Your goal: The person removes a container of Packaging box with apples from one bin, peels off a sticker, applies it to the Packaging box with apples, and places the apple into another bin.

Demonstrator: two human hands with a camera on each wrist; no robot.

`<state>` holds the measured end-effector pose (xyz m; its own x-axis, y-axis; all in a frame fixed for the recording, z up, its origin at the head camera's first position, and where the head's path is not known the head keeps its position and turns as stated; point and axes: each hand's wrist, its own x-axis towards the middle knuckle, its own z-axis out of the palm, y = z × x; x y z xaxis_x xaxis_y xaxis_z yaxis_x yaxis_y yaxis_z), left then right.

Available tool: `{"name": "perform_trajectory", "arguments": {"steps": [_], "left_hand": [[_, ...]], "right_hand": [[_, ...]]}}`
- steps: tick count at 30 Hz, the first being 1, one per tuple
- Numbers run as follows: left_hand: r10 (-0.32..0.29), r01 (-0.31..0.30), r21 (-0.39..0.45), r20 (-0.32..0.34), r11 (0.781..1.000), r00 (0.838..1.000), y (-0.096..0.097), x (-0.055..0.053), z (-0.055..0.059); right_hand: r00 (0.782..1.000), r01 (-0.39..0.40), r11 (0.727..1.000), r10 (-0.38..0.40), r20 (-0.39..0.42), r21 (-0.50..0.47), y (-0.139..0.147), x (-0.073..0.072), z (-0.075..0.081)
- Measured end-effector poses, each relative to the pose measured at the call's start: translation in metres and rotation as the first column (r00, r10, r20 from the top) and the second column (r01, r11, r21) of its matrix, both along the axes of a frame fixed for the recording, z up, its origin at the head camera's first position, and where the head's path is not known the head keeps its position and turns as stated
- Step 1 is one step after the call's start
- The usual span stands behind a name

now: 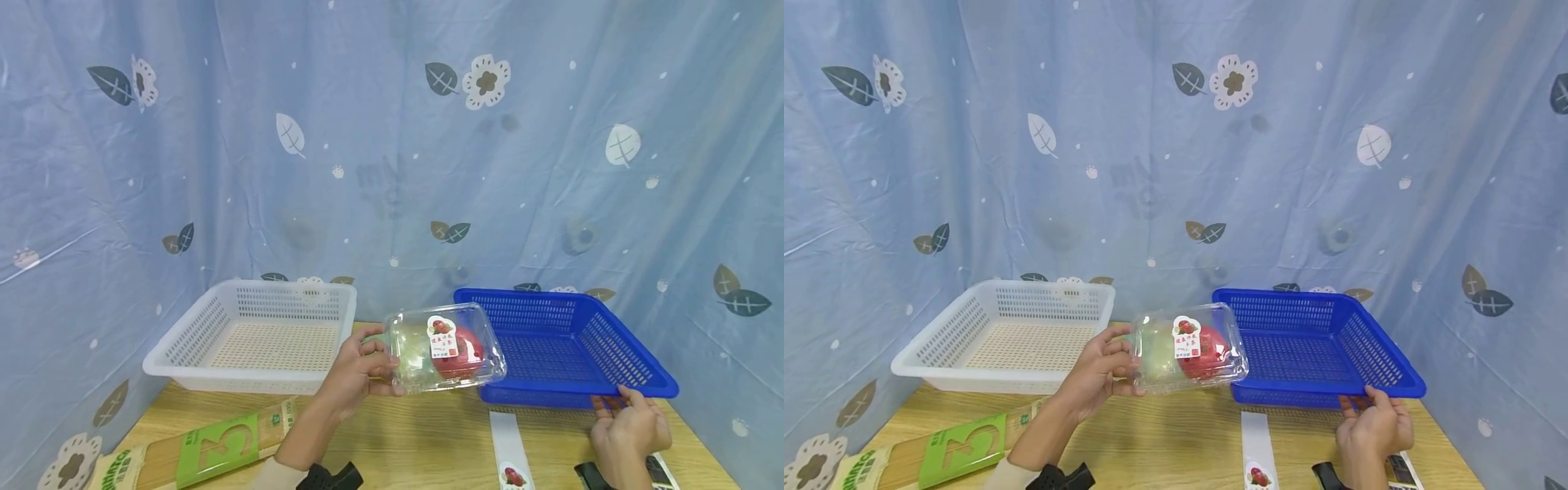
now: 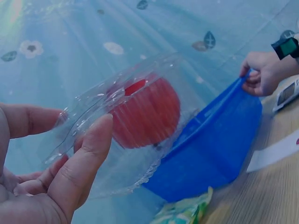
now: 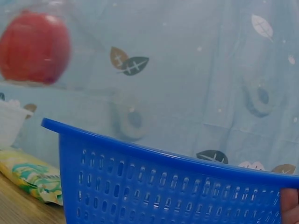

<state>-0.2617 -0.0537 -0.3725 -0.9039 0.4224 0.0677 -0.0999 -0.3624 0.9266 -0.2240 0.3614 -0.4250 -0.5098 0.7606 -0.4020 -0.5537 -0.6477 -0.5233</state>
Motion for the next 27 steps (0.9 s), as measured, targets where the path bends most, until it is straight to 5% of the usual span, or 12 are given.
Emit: {"name": "perform_trajectory", "arguments": {"steps": [16,27], "left_hand": [[0.064,-0.069,0.076,0.067,0.995,0.996,0.096,-0.022,0.009],[0.070,-0.069,-0.006,0.105,0.998,0.992,0.141,-0.035,0.013]], "right_hand": [[1.000,0.011,1.000,-0.012,0.012,0.025,-0.001,-0.001,-0.001],[1.000,0.017,1.000,-0.017,-0.001,0.016,-0.001,-0.002,-0.001]]}}
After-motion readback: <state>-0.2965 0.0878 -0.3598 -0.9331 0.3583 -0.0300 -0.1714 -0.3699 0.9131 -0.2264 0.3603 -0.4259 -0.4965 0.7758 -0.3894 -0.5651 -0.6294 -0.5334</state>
